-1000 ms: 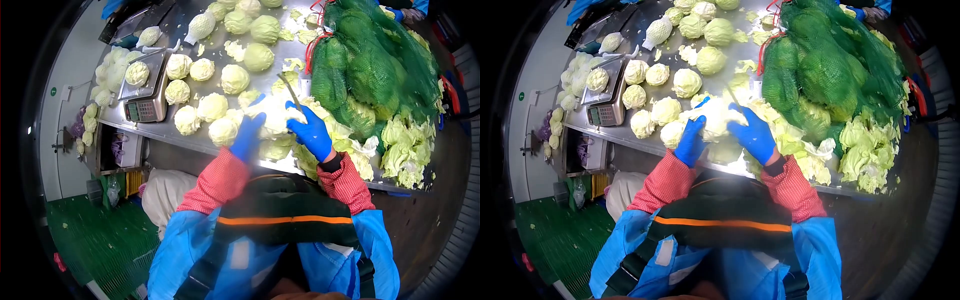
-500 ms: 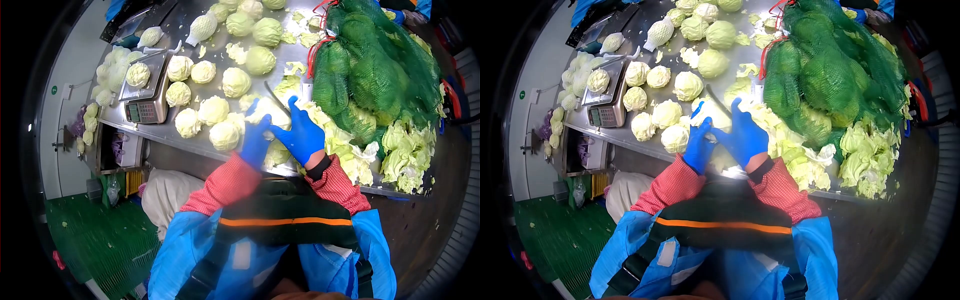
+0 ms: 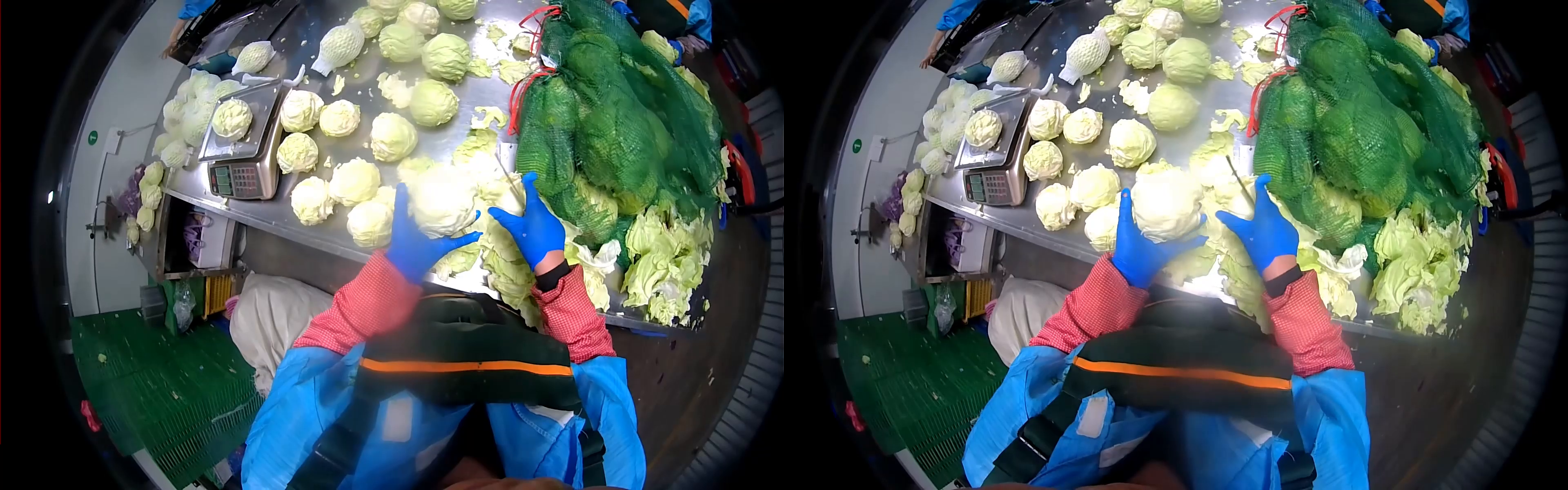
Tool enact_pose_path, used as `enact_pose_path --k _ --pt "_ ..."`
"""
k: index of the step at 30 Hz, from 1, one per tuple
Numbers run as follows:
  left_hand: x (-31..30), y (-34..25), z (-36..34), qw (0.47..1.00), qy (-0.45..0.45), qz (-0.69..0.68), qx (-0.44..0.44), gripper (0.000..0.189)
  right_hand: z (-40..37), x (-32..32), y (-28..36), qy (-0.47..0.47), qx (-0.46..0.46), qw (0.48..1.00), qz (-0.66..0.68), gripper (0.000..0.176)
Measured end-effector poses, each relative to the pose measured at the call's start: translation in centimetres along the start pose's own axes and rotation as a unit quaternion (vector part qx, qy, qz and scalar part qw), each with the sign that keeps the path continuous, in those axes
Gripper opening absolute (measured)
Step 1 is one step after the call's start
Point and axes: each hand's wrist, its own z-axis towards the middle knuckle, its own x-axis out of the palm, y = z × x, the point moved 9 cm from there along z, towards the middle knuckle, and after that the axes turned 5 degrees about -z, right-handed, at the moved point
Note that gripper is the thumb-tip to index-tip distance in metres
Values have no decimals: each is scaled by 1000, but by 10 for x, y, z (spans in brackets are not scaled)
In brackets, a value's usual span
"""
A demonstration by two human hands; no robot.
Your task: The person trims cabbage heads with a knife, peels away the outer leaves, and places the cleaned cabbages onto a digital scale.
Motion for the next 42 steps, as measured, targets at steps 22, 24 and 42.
enact_pose_path --k 22,24,42 --pt "-9 -26 -15 994 -92 47 36 52 -19 4 71 161 23 814 557 11" --pt "-2 -28 -14 997 -77 1 25 53 -17 -11 66 146 -29 794 590 9" --pt "8 -124 -11 988 -75 97 88 44 10 56 44 60 25 935 348 26"
